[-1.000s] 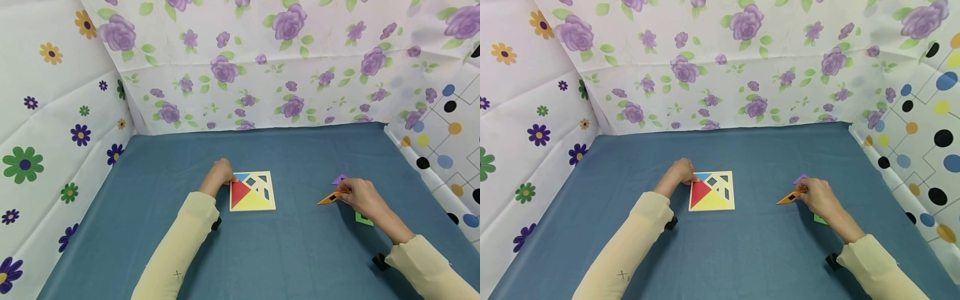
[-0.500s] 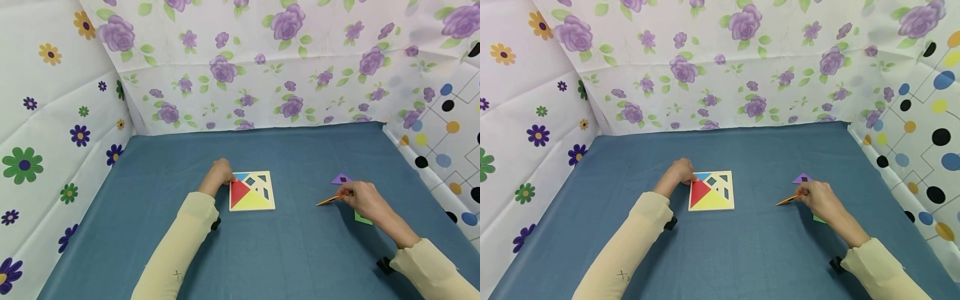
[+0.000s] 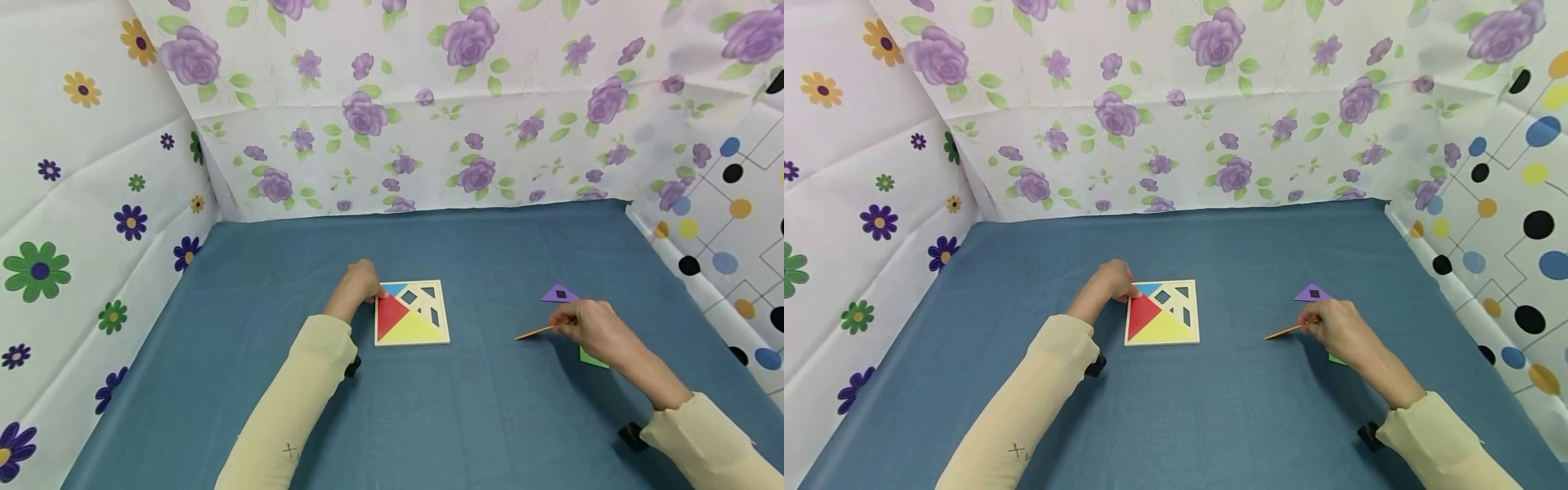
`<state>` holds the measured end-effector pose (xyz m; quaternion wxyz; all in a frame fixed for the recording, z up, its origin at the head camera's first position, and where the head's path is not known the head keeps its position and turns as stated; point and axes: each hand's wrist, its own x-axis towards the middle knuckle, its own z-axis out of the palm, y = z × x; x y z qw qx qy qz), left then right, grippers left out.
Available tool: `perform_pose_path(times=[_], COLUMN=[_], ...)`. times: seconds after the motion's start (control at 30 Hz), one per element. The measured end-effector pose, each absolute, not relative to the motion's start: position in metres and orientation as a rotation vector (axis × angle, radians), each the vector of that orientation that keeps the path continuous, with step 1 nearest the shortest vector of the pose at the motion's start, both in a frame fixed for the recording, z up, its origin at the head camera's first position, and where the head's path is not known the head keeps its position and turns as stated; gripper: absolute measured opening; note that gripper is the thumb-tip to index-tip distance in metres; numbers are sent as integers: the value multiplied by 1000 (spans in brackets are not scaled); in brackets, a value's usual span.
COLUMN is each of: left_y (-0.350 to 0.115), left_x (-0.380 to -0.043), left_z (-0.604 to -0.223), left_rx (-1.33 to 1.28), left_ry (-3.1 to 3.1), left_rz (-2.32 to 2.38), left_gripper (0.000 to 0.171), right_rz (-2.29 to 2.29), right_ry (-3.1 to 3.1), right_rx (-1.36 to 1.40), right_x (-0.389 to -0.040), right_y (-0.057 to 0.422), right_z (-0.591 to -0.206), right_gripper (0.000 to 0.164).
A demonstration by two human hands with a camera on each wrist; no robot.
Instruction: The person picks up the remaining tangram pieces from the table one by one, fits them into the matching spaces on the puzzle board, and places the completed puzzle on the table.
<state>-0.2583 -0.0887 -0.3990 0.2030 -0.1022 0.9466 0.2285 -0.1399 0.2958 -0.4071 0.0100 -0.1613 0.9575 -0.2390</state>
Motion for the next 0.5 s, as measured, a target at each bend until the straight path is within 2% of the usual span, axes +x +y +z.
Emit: perform_pose_path(times=[0.5], left_y=[-90], left_x=[-264], left_z=[-403], left_rx=[-275], left_ry=[2630], left_rz=[615], left_gripper=[58], right_rz=[-745], right_ry=[2963], right_rx=[-533], right_x=[-137], right_y=[295], right_z=[-407], right_gripper=[14])
